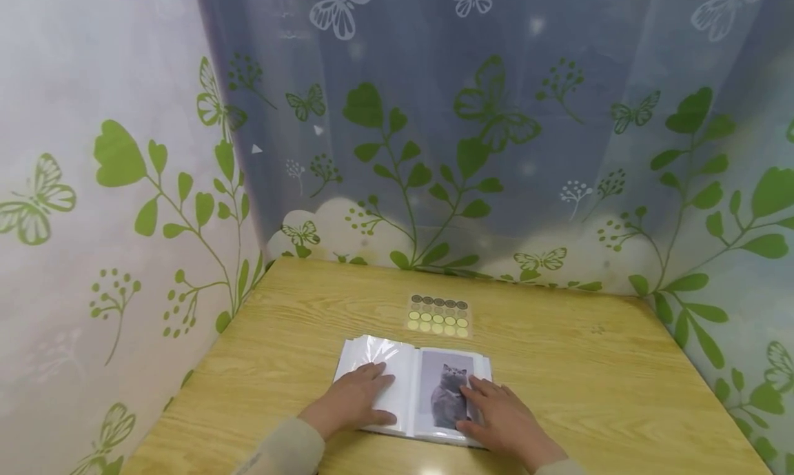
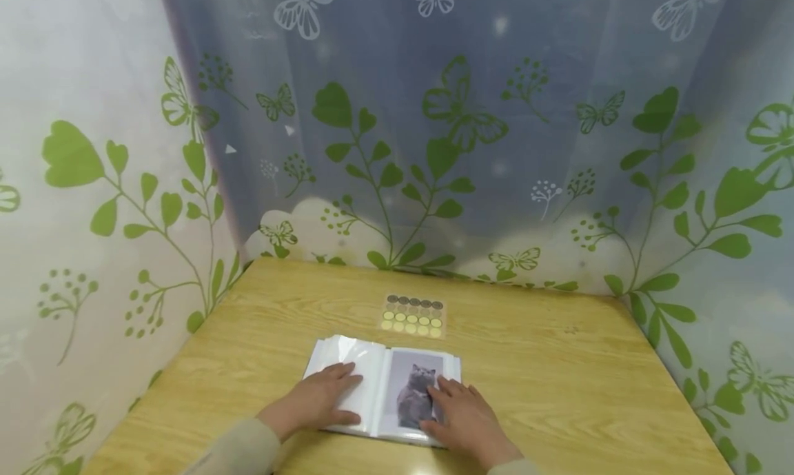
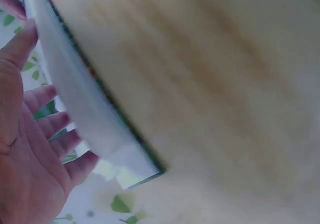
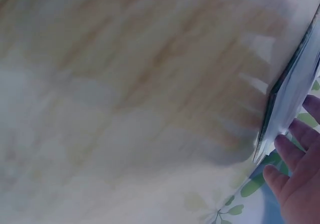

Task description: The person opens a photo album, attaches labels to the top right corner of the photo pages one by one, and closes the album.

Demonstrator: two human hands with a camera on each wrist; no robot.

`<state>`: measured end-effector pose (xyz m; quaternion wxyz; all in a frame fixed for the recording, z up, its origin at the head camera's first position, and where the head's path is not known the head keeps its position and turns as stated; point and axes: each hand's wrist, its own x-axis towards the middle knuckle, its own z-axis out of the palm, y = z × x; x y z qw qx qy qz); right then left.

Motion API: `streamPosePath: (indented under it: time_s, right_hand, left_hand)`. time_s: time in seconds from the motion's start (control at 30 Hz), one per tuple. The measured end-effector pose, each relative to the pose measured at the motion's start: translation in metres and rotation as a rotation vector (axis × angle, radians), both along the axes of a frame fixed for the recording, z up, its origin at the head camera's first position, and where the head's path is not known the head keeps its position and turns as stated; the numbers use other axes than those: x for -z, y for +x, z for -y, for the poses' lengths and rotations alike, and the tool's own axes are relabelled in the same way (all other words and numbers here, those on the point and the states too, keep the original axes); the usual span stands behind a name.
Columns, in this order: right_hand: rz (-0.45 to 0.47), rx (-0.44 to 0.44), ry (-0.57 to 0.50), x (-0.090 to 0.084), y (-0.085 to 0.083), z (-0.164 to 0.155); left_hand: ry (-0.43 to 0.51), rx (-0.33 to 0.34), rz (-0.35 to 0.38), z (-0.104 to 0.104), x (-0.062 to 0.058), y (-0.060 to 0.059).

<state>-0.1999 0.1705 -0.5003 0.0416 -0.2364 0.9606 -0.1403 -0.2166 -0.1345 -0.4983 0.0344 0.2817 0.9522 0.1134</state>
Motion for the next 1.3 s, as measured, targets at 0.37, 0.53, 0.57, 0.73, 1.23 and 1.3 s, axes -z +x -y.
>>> streamPosePath:
  time_s: [0.37,0.53,0.57,0.73,1.23,1.3]
  right_hand:
    - [-0.069,0.034,-0.14,-0.005,-0.013,-0.004]
    - [-0.073,0.125,-0.199,-0.006,-0.032,-0.009]
    - [-0.07,0.142,-0.203,-0.007,-0.037,-0.01]
    - [-0.025,0.215,-0.215,-0.016,-0.06,-0.02]
    - [0.092,0.312,-0.239,-0.016,-0.128,-0.014]
    - [0.074,0.315,-0.238,-0.012,-0.13,-0.012]
  left_hand:
    - [-0.024,-0.011,-0.03,-0.018,-0.027,-0.032]
    - [0.057,-0.035,-0.032,-0.025,-0.036,-0.047]
    - [0.069,-0.049,-0.022,-0.027,-0.038,-0.051]
    - [0.137,-0.142,0.039,-0.035,-0.041,-0.071]
    - [0.428,-0.383,0.237,-0.051,-0.05,-0.127]
    - [0.42,-0.402,0.222,-0.052,-0.047,-0.129]
